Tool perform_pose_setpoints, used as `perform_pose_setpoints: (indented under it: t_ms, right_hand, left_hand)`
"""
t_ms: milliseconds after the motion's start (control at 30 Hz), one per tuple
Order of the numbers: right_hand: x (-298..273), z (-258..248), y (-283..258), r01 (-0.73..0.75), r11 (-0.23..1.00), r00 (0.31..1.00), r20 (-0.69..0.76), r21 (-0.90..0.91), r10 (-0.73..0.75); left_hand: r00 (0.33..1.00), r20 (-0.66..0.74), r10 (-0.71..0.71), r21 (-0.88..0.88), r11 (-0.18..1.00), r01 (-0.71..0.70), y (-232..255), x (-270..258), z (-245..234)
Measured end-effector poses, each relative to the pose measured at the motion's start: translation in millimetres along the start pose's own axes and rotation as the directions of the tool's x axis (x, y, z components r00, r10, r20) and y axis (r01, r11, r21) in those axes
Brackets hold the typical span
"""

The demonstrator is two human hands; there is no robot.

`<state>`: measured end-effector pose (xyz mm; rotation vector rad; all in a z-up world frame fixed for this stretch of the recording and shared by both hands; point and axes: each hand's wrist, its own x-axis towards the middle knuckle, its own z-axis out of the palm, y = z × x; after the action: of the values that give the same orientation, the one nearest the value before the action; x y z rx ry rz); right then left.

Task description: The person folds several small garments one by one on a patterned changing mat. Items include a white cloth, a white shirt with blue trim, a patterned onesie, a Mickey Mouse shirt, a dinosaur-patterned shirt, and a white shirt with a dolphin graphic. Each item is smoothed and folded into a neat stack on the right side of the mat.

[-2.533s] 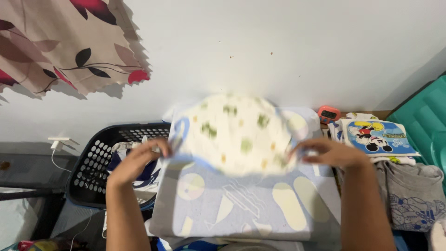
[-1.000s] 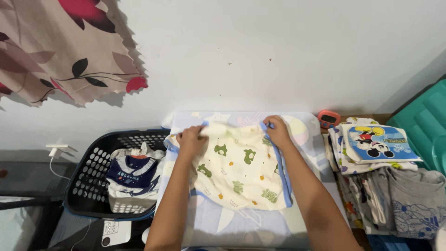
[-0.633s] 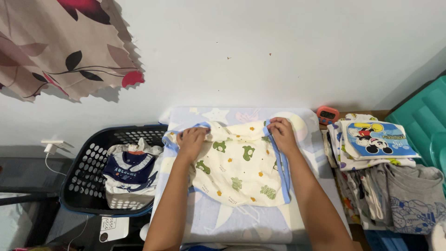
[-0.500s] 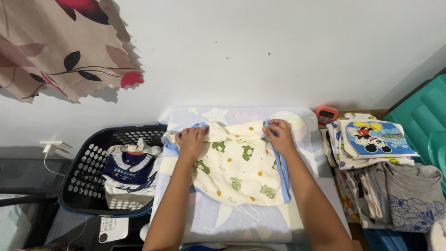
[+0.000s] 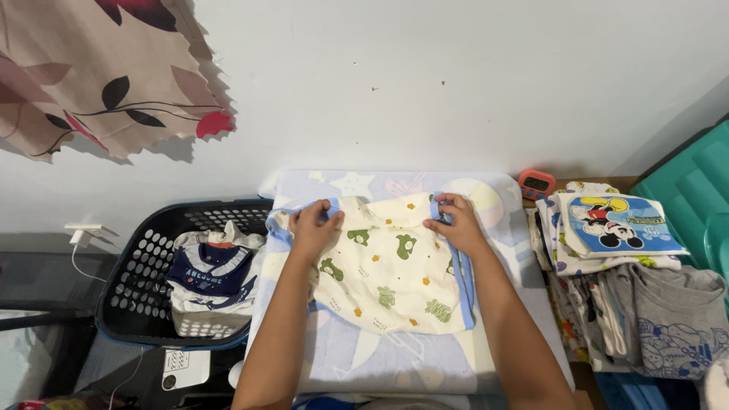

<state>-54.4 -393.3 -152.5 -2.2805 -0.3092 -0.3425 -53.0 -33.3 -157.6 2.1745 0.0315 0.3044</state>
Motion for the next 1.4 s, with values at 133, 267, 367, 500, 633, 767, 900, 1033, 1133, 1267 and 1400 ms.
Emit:
perform_pose_setpoints:
  t_ms: [133, 267, 367, 500, 633, 767, 900, 1033, 1133, 1267, 1400]
  right_hand:
    - [1, -2, -2, -0.006, 1.0, 1.0, 0.026, -0.012, 0.007]
    - [1, 3, 9, 0.027, 1.0, 0.999, 0.026, -0.011, -0.026]
    - [3, 7, 17, -0.027, 0.986, 0.999, -0.025, 0.166, 0.031]
    - [9, -7, 3, 0.013, 0.911, 0.992, -0.119, 0.411, 0.039]
    - [21, -46, -48, 0.124, 0.685, 0.966, -0.245, 0.718, 0.082]
    - [31, -98, -106, 0.455, 0.628, 0.864, -0.483, 0.632, -0.141]
    - [29, -136, -148, 0.554, 0.556, 0.768, -0.639, 0.619, -0.054]
    - [3, -165, -172, 0.587, 0.691, 0.675, -0.726, 0.422, -0.13]
    - [-25, -185, -190, 0.523, 0.775, 0.691, -0.709, 0.355, -0.142]
    - [-52, -209, -213, 0.595, 0.718, 0.679, -0.703, 0.361, -0.21]
    - [-68, -222, -222, 0.475, 0.807, 0.734, -0.664, 0.352, -0.143]
  left_hand:
    - [0.999, -0.036, -0.034, -0.096, 0.995, 0.03, -6, 2, -3]
    - [1.0, -0.007, 0.0, -0.048, 0.999, -0.001, 2, 0, -7]
    - [0.984, -0.166, 0.06, -0.285, 0.953, -0.107, 17, 3, -11]
    - [0.91, -0.323, 0.261, -0.17, 0.93, -0.326, 44, 9, -33]
    - [0.832, -0.363, 0.42, -0.214, 0.831, -0.514, 86, 17, -57]
    - [0.931, -0.235, 0.278, -0.486, 0.796, -0.36, 134, 20, -91]
    - [0.898, -0.187, 0.399, -0.547, 0.717, -0.432, 181, 5, -132]
    - [0.783, -0.084, 0.616, -0.116, 0.775, -0.622, 217, -24, -182]
    - [0.711, -0.025, 0.703, 0.118, 0.708, -0.696, 242, -45, -212]
    - [0.754, -0.033, 0.656, 0.234, 0.739, -0.632, 264, -75, -242]
    - [0.708, -0.112, 0.697, 0.319, 0.7, -0.639, 272, -89, -251]
